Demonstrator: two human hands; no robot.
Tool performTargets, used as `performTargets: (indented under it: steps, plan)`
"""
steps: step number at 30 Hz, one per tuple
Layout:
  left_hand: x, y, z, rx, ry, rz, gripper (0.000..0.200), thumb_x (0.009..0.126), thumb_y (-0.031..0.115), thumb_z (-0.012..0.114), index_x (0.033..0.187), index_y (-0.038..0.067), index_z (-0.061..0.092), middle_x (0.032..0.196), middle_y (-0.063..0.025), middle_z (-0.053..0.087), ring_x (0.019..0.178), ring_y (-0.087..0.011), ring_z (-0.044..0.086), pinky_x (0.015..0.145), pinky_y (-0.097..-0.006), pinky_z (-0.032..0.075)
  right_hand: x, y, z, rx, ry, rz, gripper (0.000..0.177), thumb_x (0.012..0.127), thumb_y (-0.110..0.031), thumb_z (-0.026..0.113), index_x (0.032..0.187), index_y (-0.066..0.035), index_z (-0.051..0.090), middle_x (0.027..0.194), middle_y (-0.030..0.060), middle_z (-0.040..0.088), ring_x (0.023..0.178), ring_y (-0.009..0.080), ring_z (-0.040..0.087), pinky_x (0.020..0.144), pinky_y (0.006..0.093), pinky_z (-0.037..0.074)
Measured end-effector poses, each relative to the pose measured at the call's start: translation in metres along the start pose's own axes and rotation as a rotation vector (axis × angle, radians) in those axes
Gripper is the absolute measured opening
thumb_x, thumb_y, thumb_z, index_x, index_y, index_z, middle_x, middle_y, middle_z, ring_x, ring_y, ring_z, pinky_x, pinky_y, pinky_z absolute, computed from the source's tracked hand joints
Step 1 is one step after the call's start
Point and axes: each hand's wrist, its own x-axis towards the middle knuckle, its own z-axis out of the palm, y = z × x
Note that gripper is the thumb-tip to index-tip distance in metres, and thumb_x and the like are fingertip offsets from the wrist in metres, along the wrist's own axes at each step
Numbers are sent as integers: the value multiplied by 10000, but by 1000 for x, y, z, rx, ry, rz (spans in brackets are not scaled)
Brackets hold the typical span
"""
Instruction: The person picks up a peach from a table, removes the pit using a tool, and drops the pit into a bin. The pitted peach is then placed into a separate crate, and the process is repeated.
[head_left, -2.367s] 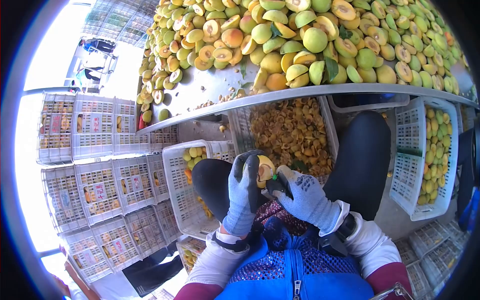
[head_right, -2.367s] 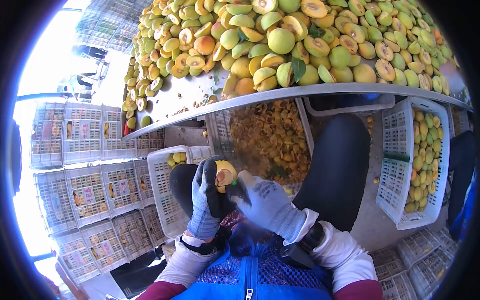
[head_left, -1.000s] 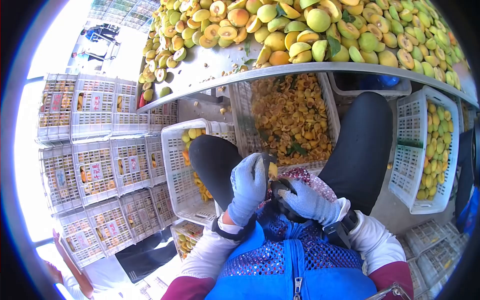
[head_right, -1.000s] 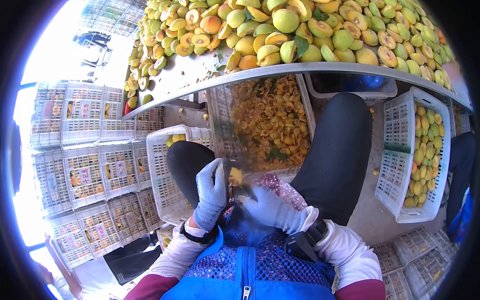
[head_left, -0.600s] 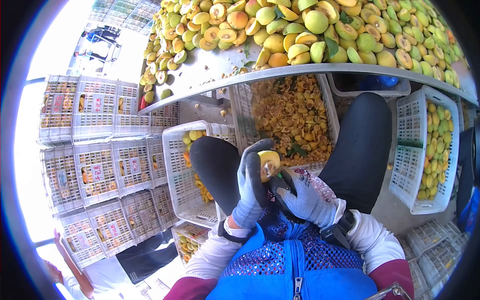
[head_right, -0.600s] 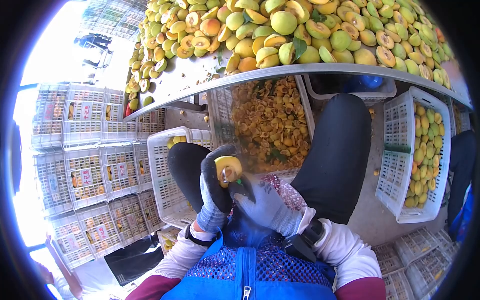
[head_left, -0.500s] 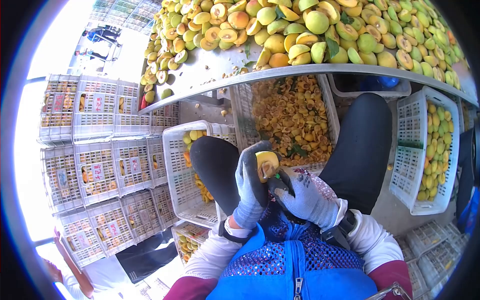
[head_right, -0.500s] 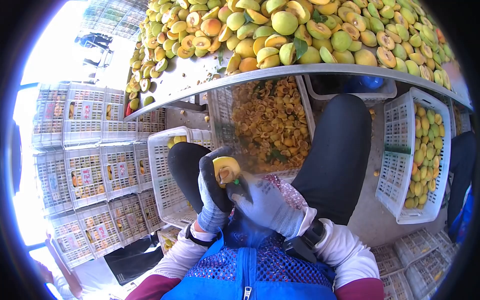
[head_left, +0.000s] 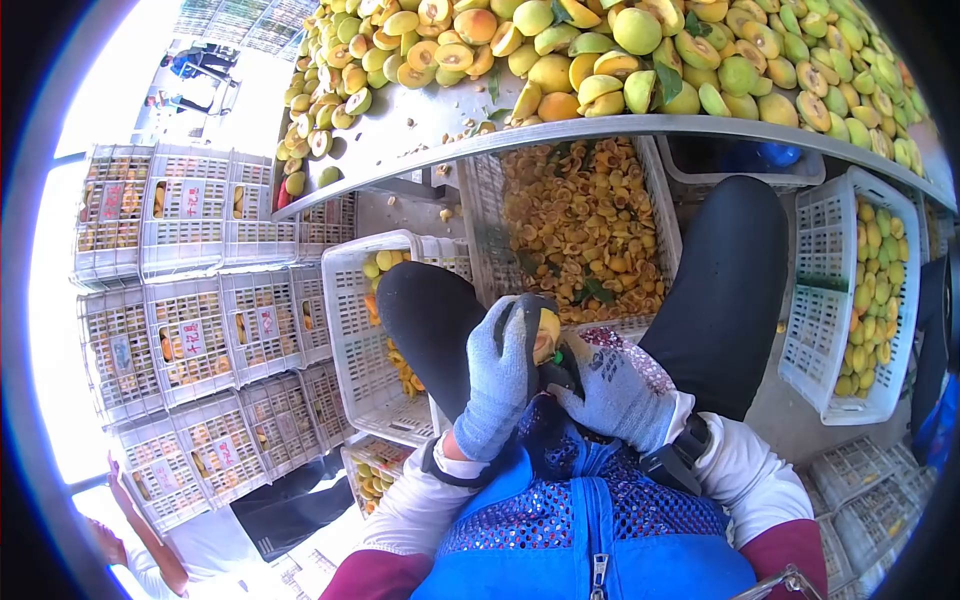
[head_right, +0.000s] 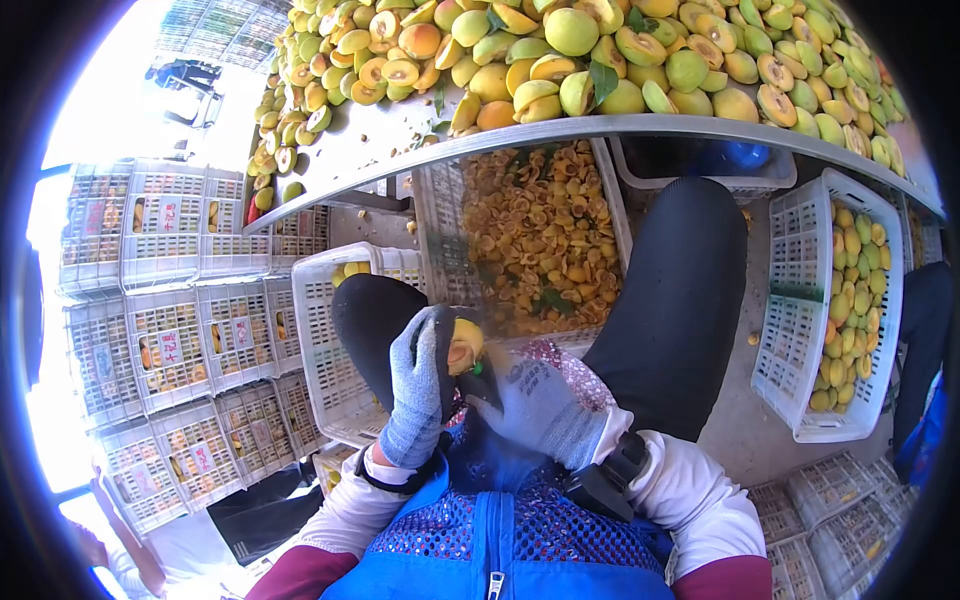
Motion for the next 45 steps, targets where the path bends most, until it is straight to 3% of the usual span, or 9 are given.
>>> performTargets:
  steps: [5, 8, 12, 20, 22, 27, 31, 37, 45]
  plan:
    - [11, 10, -2, -195, -112, -128, 208, 902, 108, 498, 978, -37, 627, 844, -125, 656, 761, -183, 634, 701, -296, 495, -8, 23, 32, 371, 67, -59, 413, 886, -248, 584, 1213, -15, 489, 906, 147, 627, 742, 280, 635, 651, 359, 505]
    - [18, 3, 3, -227, -139, -35, 206, 889, 97, 501, 965, -36, 639, 821, -114, 655, 756, -174, 628, 726, -287, 492, -13, 27, 42, 1212, -51, 318, 357, 929, -313, 563, 1149, -34, 530, 879, 68, 604, 693, 177, 597, 595, 291, 484]
    - [22, 4, 7, -301, -213, -48, 301, 947, 224, 482, 957, -29, 645, 807, -100, 654, 740, -165, 622, 714, -277, 485, -1, 8, 3, 1904, -585, 596, 410, 947, -491, 494, 875, -90, 546, 634, -18, 447, 458, 87, 419, 388, 235, 341]
    - [10, -14, 27, -813, -116, -538, 467, 979, 415, 436, 910, -4, 631, 772, -84, 638, 698, -168, 621, 659, -287, 501, 9, 19, 13, 2473, -811, 271, 531, 971, -532, 370, 938, -37, 561, 568, -29, 374, 386, 76, 352, 346, 268, 354]
    - [19, -29, 24, -1175, -14, -974, 419, 966, 380, 481, 910, -8, 629, 785, -81, 641, 690, -185, 627, 650, -298, 509, 14, 46, 30, 2484, -687, 444, 525, 959, -540, 400, 922, -46, 573, 575, -38, 356, 402, 71, 340, 357, 259, 339]
    - [40, -51, -64, 351, 341, 38, 185, 910, 124, 555, 1008, 1, 651, 934, -129, 668, 840, -223, 628, 798, -318, 487, 14, 82, 35, 2558, -573, 634, 418, 946, -533, 445, 793, -149, 513, 596, -65, 278, 423, 54, 253, 377, 228, 227]
    - [70, -78, -156, 1071, 608, -127, 265, 863, 196, 626, 1064, 24, 632, 995, -156, 649, 948, -303, 607, 862, -401, 465, 18, 80, 25, 2257, -350, 666, 457, 944, -544, 426, 884, -117, 576, 576, -72, 283, 414, 52, 235, 369, 228, 210]
    - [152, -44, -79, 411, 179, -7, 282, 877, 224, 626, 1090, 42, 651, 974, -158, 681, 893, -269, 662, 787, -326, 498, 37, 71, 11, 1848, -227, 808, 455, 938, -552, 449, 915, -112, 558, 624, -36, 404, 436, 54, 307, 373, 202, 241]
    - [291, -32, 28, 643, -281, 164, 450, 764, 301, 661, 1148, 71, 606, 986, -168, 647, 885, -326, 628, 804, -415, 490, 35, 111, 52, 1371, 134, 702, 457, 937, -550, 463, 911, -102, 553, 591, -34, 439, 382, 59, 331, 343, 213, 243]
